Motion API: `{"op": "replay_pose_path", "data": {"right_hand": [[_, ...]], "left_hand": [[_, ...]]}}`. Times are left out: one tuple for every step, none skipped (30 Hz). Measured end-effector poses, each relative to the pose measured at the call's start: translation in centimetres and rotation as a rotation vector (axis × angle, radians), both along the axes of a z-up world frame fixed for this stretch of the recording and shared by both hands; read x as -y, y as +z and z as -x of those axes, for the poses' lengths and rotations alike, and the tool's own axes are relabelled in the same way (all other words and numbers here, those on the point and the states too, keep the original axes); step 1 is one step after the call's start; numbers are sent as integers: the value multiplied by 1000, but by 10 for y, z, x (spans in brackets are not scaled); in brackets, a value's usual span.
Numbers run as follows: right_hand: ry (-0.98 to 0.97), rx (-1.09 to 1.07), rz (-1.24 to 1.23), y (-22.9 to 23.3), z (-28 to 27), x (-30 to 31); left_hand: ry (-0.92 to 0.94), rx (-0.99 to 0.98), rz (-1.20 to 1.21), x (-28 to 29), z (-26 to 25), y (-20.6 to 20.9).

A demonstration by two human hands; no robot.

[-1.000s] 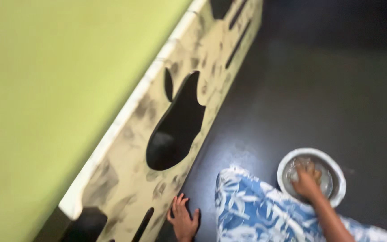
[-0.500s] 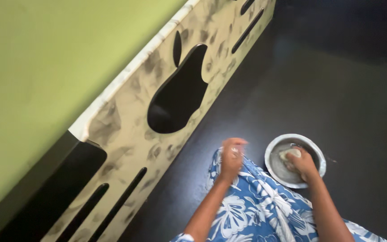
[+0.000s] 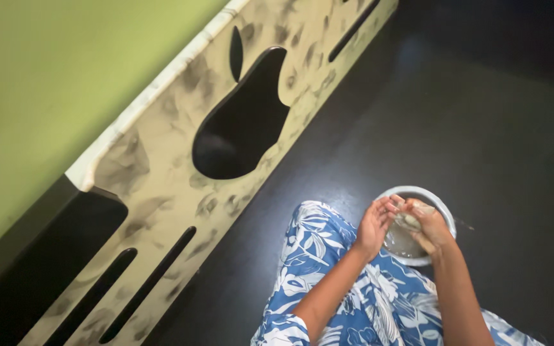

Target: The person wipes the headboard and base of a bed frame using a wet cloth. They periodically rinse and wring out the cloth in a bowl of water.

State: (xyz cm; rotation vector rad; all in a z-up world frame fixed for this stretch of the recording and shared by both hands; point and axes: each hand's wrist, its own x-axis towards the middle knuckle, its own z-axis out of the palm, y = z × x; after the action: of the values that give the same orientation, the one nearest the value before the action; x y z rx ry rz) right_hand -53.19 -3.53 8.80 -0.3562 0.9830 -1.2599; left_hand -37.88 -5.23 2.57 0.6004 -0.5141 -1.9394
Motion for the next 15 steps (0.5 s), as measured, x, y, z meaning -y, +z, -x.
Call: {"op": "replay_pose_path", "data": {"right_hand": [[42, -135, 41, 1, -2, 1], [84, -268, 85, 1, -7, 3], [94, -262, 94, 0, -12, 6], [55, -360, 92, -1, -16, 4], [15, -457, 91, -2, -20, 5], [17, -453, 87, -5, -25, 5], [-42, -544, 73, -7, -30, 8], [-110, -641, 53, -9, -31, 7], [-117, -643, 41, -11, -33, 8], [-162, -756, 50, -12, -35, 10], [-206, -869, 58, -12, -35, 10], [-214, -871, 52, -11, -36, 12], [-224, -910, 78, -10, -36, 13], [-229, -949, 106, -9, -36, 14], [-233, -952, 103, -9, -36, 14]], "left_hand": [[11, 3, 5, 0, -3, -2], [-16, -20, -13, -4, -5, -4], [-43, -44, -30, -6, -8, -6], [-35, -38, -29, -9, -9, -7], [-86, -78, -88, -9, -10, -8], [-144, -122, -154, -12, -12, -7], [-143, -119, -159, -10, -15, -5], [-203, -133, -143, -9, -15, -1], [-263, -147, -126, -9, -17, 3], [-276, -150, -133, -11, -19, 7], [-287, -181, -130, -13, -19, 10], [-294, -209, -124, -12, -20, 12], [-304, -211, -127, -11, -20, 14], [-294, -195, -152, -10, -20, 14], [-285, -179, -176, -10, -19, 13]]}}
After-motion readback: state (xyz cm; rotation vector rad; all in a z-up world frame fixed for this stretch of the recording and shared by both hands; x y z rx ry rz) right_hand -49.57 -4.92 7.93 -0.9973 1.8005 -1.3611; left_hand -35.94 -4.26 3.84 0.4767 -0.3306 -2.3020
